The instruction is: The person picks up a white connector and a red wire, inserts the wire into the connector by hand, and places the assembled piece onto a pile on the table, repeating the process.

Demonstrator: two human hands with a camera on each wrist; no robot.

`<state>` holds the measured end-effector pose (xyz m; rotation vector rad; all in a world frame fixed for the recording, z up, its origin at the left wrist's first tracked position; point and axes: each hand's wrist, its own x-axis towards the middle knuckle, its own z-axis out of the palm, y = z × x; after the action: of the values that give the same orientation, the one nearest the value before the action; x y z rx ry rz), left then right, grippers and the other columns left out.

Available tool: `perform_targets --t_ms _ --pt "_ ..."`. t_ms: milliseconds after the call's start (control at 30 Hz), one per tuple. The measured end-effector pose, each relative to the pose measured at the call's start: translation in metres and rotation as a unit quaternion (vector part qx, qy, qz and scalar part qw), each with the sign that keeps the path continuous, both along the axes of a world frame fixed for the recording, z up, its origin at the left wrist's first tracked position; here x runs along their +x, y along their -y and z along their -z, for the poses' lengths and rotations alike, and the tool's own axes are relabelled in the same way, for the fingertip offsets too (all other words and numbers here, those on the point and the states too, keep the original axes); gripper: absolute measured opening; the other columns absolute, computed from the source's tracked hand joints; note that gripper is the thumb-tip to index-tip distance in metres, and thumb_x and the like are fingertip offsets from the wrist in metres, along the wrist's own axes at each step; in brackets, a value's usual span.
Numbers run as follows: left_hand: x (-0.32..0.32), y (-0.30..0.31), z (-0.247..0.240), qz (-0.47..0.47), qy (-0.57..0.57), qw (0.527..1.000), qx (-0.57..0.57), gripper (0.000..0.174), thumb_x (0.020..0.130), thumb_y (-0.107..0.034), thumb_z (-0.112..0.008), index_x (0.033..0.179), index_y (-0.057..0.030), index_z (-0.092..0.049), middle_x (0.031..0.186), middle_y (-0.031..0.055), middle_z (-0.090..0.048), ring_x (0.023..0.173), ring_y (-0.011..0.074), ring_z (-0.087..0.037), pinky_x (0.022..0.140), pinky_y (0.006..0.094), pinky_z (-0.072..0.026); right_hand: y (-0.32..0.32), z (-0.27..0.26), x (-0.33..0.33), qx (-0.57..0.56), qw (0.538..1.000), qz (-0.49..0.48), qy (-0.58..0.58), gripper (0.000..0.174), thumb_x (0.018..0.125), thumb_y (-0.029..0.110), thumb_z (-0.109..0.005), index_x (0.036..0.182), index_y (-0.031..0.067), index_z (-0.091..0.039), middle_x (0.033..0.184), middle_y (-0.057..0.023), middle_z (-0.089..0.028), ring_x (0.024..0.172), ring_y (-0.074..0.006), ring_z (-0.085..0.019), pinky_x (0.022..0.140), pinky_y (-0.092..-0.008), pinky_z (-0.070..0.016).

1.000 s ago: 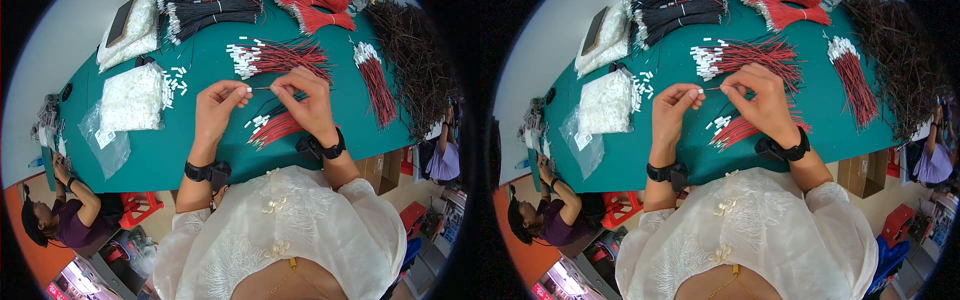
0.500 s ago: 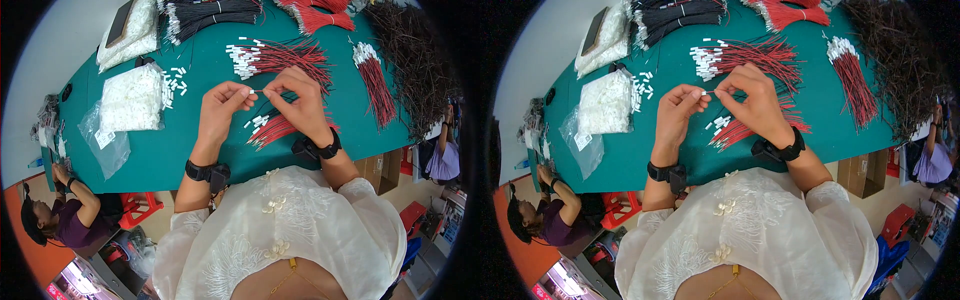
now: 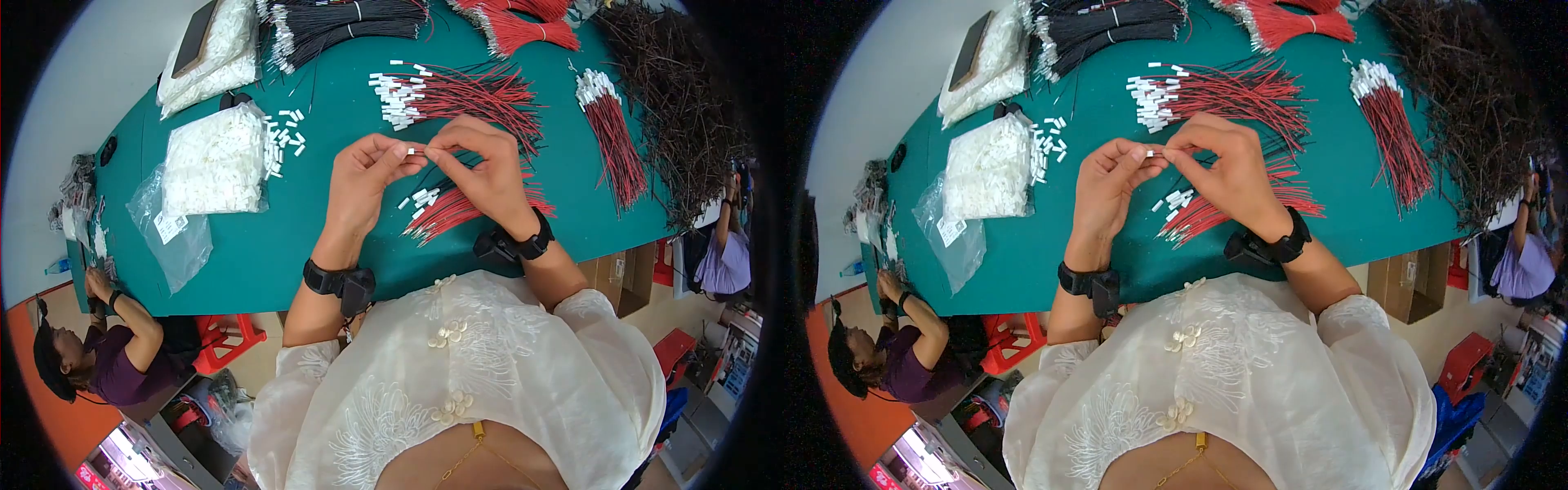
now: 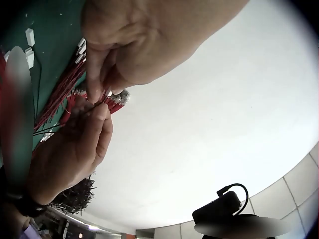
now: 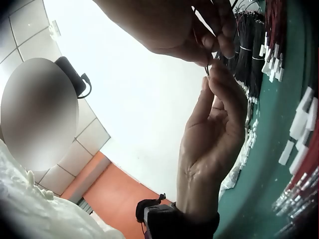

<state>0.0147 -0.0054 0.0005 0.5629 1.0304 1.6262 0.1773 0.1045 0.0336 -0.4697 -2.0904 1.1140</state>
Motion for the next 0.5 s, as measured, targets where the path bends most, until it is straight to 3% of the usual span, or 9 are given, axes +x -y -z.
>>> perform_targets --t_ms 267,500 --pt "0.0016 -0.0004 0.0029 0.015 -0.030 0.999 -0.008 0.014 0.102 -0.009 -0.063 0.102 0.0049 -0.066 0.104 0.0169 -0.074 0.091 0.0194 -0.074 0.085 0.0307 -0.0612 -0.0003 0.0022 0.0007 -0.052 0.999 -0.002 0.008 0.007 0.084 -0.003 -0.075 0.090 -0.0045 -0.071 0.086 -0.0094 -0.068 0.075 -0.0152 -0.066 0.063 -0.0255 -0.0508" --pt "0.0025 -0.0008 0.0039 0.003 -0.029 1.000 -0.011 0.017 0.101 -0.011 -0.064 0.103 0.0054 -0.067 0.101 0.0147 -0.074 0.090 0.0188 -0.073 0.084 0.0305 -0.0610 0.0032 -0.0003 -0.0001 -0.028 0.999 0.002 0.025 0.008 0.085 -0.001 -0.075 0.091 -0.0037 -0.072 0.085 -0.0077 -0.067 0.072 -0.0133 -0.065 0.060 -0.0248 -0.0493"
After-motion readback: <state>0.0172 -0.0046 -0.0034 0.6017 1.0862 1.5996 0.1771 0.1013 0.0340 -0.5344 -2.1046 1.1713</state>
